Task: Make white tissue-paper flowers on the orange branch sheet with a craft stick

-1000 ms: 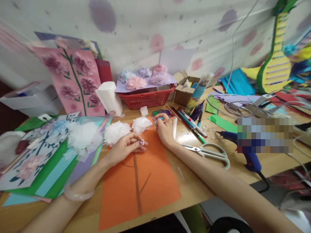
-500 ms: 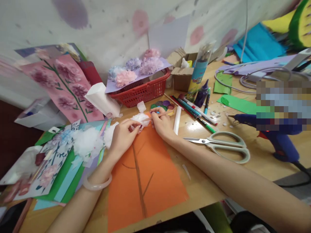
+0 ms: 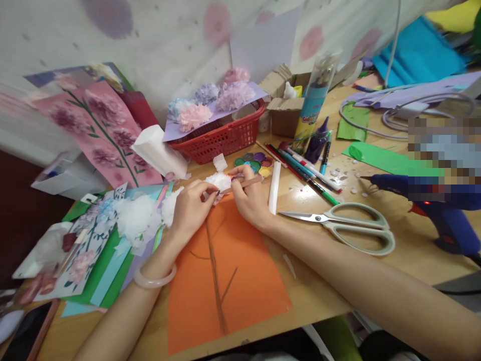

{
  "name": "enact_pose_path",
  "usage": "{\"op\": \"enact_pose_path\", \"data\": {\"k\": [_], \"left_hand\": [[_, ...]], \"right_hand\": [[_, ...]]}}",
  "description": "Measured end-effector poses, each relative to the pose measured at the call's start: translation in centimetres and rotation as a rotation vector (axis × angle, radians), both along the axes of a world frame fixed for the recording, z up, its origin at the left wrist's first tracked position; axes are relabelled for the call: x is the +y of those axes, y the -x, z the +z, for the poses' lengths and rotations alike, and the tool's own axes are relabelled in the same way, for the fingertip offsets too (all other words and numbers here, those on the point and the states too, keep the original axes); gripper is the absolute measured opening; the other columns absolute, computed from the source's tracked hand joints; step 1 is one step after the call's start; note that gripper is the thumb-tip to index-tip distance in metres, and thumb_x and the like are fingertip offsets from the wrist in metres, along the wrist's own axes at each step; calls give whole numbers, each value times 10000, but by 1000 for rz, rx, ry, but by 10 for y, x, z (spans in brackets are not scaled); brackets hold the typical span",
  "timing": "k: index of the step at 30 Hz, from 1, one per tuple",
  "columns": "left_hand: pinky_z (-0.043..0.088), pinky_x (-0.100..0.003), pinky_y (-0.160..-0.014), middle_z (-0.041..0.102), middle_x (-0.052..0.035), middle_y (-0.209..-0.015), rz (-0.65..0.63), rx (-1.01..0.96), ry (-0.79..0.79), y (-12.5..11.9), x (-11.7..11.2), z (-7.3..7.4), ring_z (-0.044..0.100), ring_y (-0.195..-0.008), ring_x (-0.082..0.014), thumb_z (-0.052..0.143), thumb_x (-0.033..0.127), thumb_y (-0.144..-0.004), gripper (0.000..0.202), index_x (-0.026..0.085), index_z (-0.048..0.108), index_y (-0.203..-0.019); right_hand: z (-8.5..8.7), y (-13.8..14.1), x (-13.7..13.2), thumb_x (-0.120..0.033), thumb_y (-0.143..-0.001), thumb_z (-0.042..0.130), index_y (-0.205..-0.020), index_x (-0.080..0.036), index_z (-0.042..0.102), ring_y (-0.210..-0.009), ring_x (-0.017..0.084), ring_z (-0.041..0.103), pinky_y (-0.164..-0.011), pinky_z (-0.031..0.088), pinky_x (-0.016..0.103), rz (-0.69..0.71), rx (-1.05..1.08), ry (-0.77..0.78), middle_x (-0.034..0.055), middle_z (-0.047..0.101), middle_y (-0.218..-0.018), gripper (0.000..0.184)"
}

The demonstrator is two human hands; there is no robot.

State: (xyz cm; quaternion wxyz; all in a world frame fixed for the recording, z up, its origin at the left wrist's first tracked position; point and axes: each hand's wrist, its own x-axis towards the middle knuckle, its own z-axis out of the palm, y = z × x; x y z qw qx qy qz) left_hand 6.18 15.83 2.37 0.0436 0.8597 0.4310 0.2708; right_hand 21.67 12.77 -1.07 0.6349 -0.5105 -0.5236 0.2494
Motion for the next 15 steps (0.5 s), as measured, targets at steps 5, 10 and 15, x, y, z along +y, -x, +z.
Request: {"op": "enact_pose_path", "data": {"k": [5, 10, 15], "left_hand": [[441, -268, -687, 659, 17, -753, 4, -11, 9, 0, -1, 1, 558, -653, -129, 620, 120, -832, 121, 200, 698, -785], [433, -263, -673, 652, 15, -751, -7, -12, 39, -1, 1, 1, 561, -669, -133, 595, 137, -845, 127, 198, 697, -802], [461, -281, -713, 665, -5, -808, 8, 32, -8, 4, -13, 4, 597, -733, -156, 590, 128, -850, 111, 191, 681, -856]], "right_hand": [[1, -1, 1, -218, -831, 413, -923, -218, 495, -709, 197, 557, -675, 405, 331, -2, -21, 21, 17, 578, -788, 123], [2, -1, 1, -207, -852, 412, -931, -226, 484, -711, 192, 561, -685, 407, 325, 33, -17, 56, 3, 554, -769, 109], [0, -1, 1, -197, -875, 409, -942, -231, 469, -686, 182, 552, -672, 399, 315, 52, -26, 68, -18, 527, -734, 97]]}}
